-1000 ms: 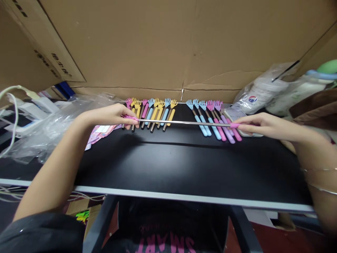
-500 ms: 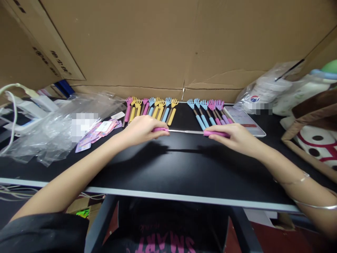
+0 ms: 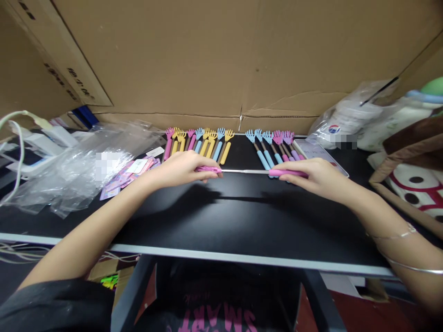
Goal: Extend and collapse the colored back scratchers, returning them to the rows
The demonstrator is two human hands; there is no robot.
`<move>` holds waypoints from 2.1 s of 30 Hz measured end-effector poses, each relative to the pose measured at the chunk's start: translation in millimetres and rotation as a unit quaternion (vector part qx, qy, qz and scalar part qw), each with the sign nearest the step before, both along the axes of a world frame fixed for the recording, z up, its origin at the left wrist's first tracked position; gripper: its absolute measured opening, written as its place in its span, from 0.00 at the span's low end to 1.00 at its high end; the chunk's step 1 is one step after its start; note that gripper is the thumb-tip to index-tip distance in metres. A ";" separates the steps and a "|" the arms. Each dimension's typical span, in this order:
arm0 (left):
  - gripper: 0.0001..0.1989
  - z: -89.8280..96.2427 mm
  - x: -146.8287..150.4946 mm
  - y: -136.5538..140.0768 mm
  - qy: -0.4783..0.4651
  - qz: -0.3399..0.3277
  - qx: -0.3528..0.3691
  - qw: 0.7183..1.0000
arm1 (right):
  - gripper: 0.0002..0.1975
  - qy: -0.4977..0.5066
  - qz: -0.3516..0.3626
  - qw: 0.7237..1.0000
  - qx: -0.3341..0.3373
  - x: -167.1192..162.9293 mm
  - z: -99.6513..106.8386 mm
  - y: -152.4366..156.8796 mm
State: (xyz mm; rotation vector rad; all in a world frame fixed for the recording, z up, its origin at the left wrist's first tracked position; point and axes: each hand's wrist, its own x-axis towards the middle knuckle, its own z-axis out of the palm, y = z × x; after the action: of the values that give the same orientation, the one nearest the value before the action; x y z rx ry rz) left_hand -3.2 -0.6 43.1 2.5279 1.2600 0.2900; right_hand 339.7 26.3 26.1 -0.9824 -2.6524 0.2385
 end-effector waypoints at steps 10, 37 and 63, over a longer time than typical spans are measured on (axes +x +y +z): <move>0.15 -6.5 -11.5 7.9 0.019 0.035 0.034 0.999 | 0.16 0.052 -0.047 0.996 -0.064 2.5 2.4 1.3; 0.09 -25.0 9.3 -2.2 -0.019 0.047 0.116 0.992 | 0.13 0.069 -0.048 0.996 0.028 -12.3 -12.8 -7.6; 0.16 -24.4 14.3 -9.6 0.068 0.039 0.192 0.978 | 0.18 -0.040 -0.063 0.993 0.097 -14.6 -19.6 -11.2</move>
State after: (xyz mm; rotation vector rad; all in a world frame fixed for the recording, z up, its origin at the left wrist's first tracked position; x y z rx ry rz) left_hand 11.1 -10.2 18.7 2.8665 1.4802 0.4205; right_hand 325.1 15.1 6.5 -1.1095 -2.6116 -0.0863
